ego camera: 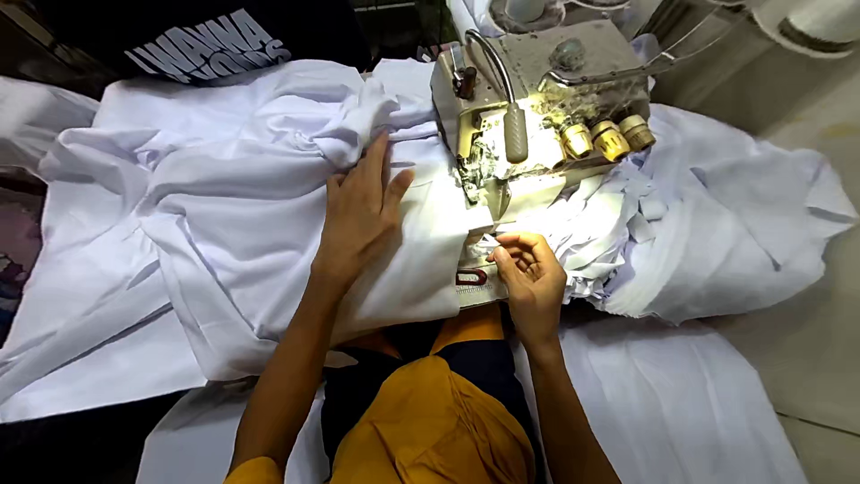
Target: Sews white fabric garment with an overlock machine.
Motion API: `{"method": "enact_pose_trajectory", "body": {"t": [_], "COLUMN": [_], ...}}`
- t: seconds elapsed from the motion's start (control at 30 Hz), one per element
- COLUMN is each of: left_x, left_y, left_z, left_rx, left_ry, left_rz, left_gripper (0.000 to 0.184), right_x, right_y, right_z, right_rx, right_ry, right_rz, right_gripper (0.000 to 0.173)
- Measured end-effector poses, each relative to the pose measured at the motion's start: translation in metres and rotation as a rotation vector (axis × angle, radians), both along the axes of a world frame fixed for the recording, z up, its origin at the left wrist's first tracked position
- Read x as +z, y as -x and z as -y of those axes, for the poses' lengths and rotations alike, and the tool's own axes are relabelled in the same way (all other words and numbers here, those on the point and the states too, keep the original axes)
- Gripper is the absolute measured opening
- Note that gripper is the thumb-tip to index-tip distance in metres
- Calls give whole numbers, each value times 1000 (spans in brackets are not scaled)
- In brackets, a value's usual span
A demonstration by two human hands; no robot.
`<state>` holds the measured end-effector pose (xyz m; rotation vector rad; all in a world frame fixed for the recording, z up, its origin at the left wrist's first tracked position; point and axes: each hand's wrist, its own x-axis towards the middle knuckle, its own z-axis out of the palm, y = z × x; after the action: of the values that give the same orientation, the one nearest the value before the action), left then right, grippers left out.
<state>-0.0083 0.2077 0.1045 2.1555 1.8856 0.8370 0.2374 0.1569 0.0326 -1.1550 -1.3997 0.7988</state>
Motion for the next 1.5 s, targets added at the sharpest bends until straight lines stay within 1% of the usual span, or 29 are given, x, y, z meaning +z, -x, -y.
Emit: {"method": "enact_pose_trajectory", "body": {"t": [0.1,0.13,0.17,0.2,0.27,0.3,0.37,0.43,0.53,0.63,0.67,0.73,0.8,0.87,0.97,1.0,1.07,1.13,1.17,1.23,1.3,1.37,1.5], "left_x": [17,23,30,34,38,37,33,31,44,62,63,61,57,49,28,21,6,-3,-1,-1,-4,-6,-7], "left_y": [-10,-13,-14,-13,-6,0,12,27,56,91,101,123,140,149,152,151,150,147,146,145,148,150,149], "left_z": [-29,-39,-48,-58,-75,-81,-87,-84,-71,-44,-31,-8,8,22,33,35,39,41,39,38,38,40,41], "left_rx": [131,148,152,144,124,123,149,200,293,364,369,353,351,321,247,230,203,179,170,148,112,98,52], "left_ry": [-12,25,85,125,136,123,89,43,-17,-115,-149,-216,-284,-389,-508,-529,-546,-554,-572,-590,-608,-613,-641], "left_rz": [-130,-179,-211,-239,-288,-298,-279,-206,-59,-5,5,38,62,107,196,234,294,343,367,394,392,400,410], "left_gripper": [70,73,71,65,42,33,27,28,28,26,26,25,24,23,22,22,22,24,27,29,27,26,25], "right_x": [-8,-9,-10,-11,-14,-17,-19,-21,-24,-26,-24,-13,2,19,41,46,52,60,65,71,73,75,79], "right_y": [-2,-2,-1,0,1,3,5,7,12,13,12,8,2,-5,-17,-18,-12,3,13,34,54,71,92], "right_z": [7,9,10,11,11,11,12,14,15,15,17,22,27,31,33,32,29,24,21,16,7,2,-4], "right_rx": [16,27,44,66,110,125,143,146,132,72,62,69,93,166,389,481,679,797,823,860,876,851,762], "right_ry": [0,-15,-34,-52,-98,-118,-147,-180,-263,-381,-387,-338,-227,-84,110,158,320,470,515,571,604,640,671], "right_rz": [269,374,466,541,653,698,793,871,959,1012,1033,1074,1091,1033,762,610,200,-109,-201,-322,-427,-497,-548], "right_gripper": [19,19,20,22,26,28,29,27,27,28,27,27,21,17,25,32,46,46,43,38,37,41,47]}}
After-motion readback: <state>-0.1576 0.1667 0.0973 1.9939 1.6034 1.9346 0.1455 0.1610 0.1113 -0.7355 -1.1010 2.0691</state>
